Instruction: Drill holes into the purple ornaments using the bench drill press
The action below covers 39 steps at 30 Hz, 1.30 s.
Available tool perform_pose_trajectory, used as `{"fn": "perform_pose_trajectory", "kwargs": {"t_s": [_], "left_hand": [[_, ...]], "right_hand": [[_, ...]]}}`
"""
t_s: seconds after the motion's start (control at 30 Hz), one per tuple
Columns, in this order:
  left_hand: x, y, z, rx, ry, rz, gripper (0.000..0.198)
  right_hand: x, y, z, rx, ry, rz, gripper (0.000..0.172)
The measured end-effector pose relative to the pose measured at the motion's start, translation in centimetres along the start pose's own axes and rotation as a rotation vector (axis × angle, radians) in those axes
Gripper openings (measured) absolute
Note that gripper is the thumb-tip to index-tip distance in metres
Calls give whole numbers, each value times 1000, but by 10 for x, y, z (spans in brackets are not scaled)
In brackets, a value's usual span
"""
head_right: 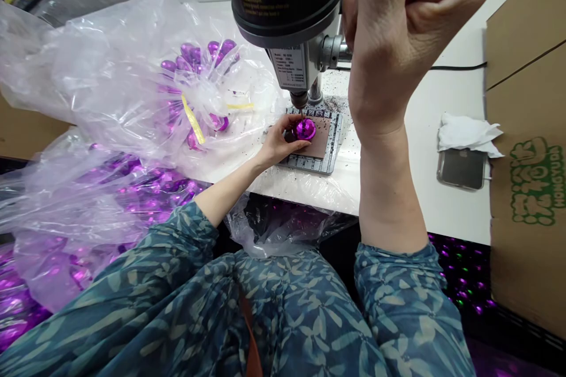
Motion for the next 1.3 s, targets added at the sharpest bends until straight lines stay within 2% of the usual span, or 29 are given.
{"fn": "perform_pose_trajectory", "kwargs": {"t_s": [0.1,0.23,0.43,0.67,0.8,0.9,1.03,1.2,1.3], "left_hand": [[1,-1,0,11,19,0,68],[3,-3,1,35,13,7,67],[3,-2,2,41,0,-2,67],[4,-2,3,35,73,13,70],[5,-3,4,35,102,25,72],[5,-3,5,35,88,26,71],[5,-4,6,38,75,21,70],[4,-5,5,14,32,17,69],[3,-4,2,-5,35,22,69]], "right_hand": [[0,7,1,-15,-1,-8,73],[-6,25,4,-119,53,-127,68],[-11,37,4,-148,97,-152,74],[-11,45,-17,-300,-29,-217,76],[-17,51,-27,-328,82,-169,78],[-22,58,-35,-353,129,-193,80],[-23,64,-53,-348,152,-235,83],[-26,73,-75,-225,423,-305,82],[-29,79,-81,-151,400,-234,86]]}}
Point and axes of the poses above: each hand's wrist, its own y-axis away from the middle knuckle, its own x-axis out of the palm, z = x × y, the point moved 4 cm from there along -y, towards the middle knuckle, and after that the axes turned 14 degrees about -y, right-handed, at the moved point
